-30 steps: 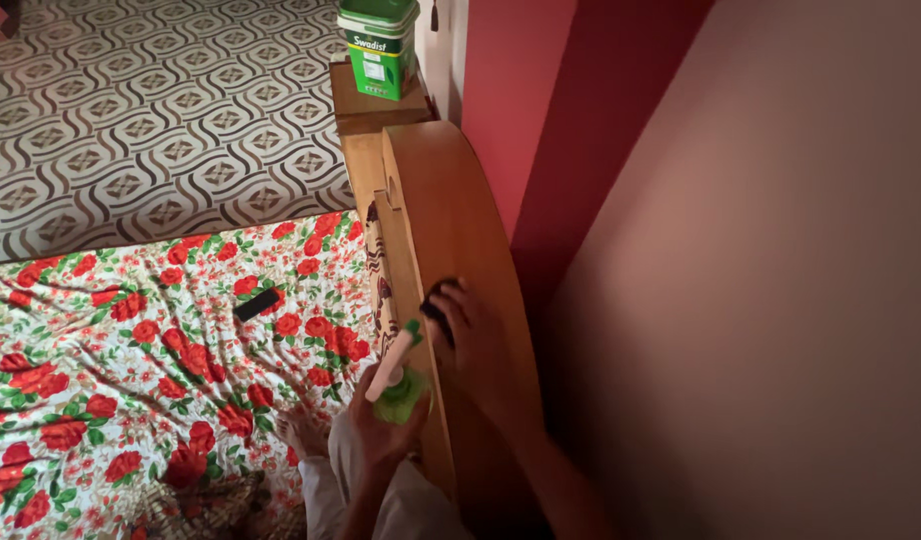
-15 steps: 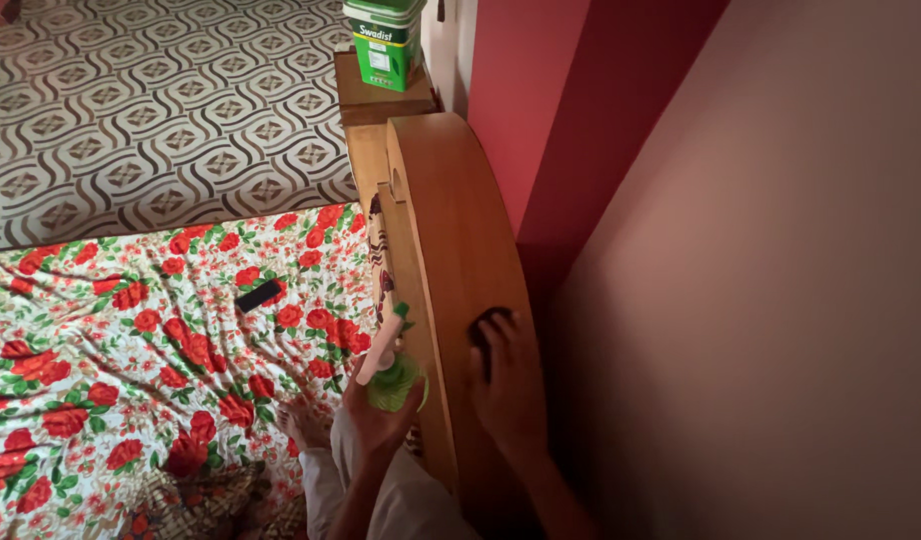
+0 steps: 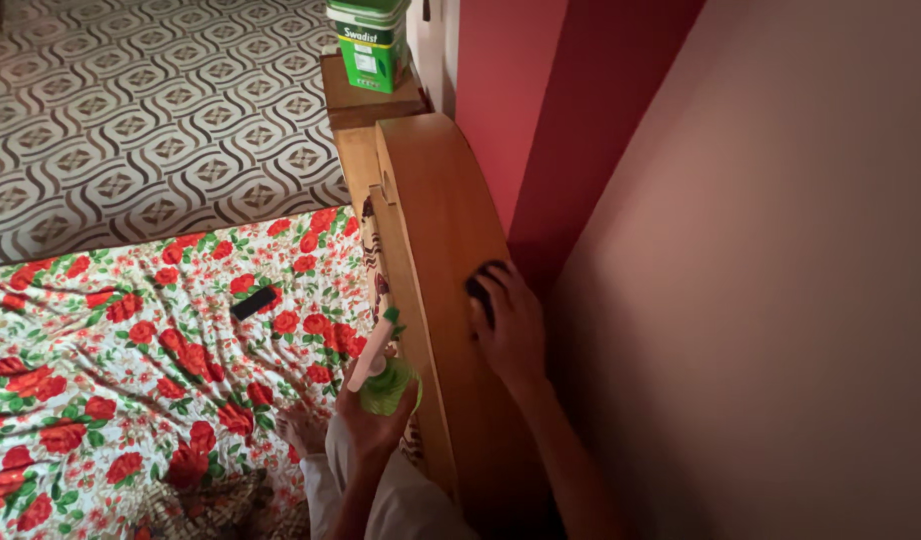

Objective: The person cleans a wooden headboard using a spray bottle and a cloth. They spray the surface and wipe it down repeatedly, focusing on the top and side sections.

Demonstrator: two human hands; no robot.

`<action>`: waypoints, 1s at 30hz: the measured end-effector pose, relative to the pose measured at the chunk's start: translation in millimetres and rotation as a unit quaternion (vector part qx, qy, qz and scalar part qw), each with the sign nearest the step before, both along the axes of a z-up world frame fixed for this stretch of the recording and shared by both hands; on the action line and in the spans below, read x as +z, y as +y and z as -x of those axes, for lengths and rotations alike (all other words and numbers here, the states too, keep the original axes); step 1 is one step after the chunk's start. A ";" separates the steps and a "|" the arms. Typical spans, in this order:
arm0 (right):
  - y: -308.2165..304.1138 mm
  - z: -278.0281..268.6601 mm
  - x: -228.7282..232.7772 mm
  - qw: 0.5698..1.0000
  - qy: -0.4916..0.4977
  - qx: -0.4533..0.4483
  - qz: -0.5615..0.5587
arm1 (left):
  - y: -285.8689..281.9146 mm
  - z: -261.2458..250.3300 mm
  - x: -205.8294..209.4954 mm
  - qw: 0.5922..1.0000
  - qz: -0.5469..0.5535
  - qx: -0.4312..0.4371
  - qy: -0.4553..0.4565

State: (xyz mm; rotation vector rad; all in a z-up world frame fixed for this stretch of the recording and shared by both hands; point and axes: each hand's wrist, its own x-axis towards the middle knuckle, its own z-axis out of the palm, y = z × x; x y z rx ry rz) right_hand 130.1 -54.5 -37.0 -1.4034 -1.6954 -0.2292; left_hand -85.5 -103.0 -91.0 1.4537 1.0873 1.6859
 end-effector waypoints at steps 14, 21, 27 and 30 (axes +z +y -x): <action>-57.1 39.8 8.6 0.985 -0.027 0.129 0.110 | -6.0 -9.6 -18.3 0.999 0.004 0.030 0.010; 8.9 24.2 20.2 0.993 -0.012 0.105 0.059 | -4.2 -6.4 -19.3 0.998 -0.001 0.054 0.024; -26.0 14.7 1.6 0.999 0.001 -0.038 0.000 | -6.5 1.1 -21.5 0.998 -0.018 0.059 0.033; -71.5 29.8 -5.8 0.997 0.005 -0.067 0.033 | -4.9 2.3 -21.5 0.999 -0.003 0.046 0.019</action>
